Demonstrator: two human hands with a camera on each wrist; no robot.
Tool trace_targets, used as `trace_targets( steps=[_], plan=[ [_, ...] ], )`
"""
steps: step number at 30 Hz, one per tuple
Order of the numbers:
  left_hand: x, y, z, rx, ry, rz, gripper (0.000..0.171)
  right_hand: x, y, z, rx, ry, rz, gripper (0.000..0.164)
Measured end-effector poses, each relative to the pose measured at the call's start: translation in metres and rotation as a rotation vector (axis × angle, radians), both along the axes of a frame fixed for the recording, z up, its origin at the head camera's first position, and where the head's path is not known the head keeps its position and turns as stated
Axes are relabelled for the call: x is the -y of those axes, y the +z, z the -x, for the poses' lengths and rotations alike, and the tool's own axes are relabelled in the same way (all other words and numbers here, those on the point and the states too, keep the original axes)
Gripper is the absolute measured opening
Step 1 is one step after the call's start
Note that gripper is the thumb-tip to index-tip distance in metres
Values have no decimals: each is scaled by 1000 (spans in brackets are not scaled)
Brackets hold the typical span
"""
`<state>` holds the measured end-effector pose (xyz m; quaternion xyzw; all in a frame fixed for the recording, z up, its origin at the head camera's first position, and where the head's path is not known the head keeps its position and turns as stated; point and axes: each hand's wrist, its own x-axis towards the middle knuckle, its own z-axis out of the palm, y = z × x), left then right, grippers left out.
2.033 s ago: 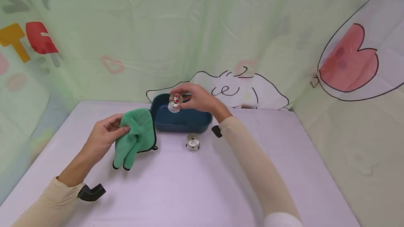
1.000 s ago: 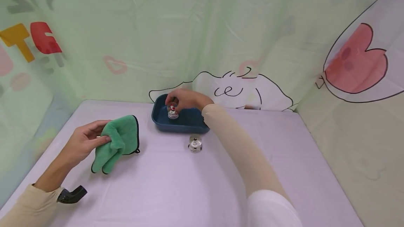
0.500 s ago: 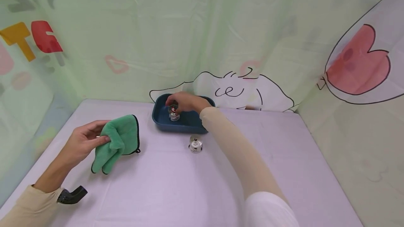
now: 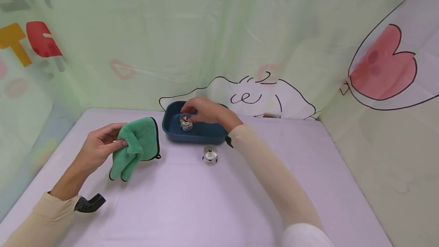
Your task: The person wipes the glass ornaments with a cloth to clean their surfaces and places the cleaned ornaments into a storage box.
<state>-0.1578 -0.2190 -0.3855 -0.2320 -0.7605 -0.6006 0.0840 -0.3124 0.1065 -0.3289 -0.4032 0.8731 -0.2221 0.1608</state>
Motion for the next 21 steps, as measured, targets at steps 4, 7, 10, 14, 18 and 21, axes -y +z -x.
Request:
trace_targets(
  steps=[4,7,10,14,18,21],
  plan=[
    [-9,2,5,-11,-15,-15,43,-8,4,-18,-70,-5,28,41],
    [-15,3,9,-26,-27,-23,43,-13,5,-32,-104,-10,36,40],
    [-20,3,13,-41,-37,-27,43,-20,5,-44,-95,-24,50,39],
    [-26,3,16,-47,-37,-37,43,-30,3,-55,-84,-48,56,39],
    [-32,2,19,-46,-33,-45,43,-39,-4,-62,-44,-77,51,39],
    [-36,0,20,-47,-39,-53,44,-46,-12,-68,-6,-90,43,42]
  ],
)
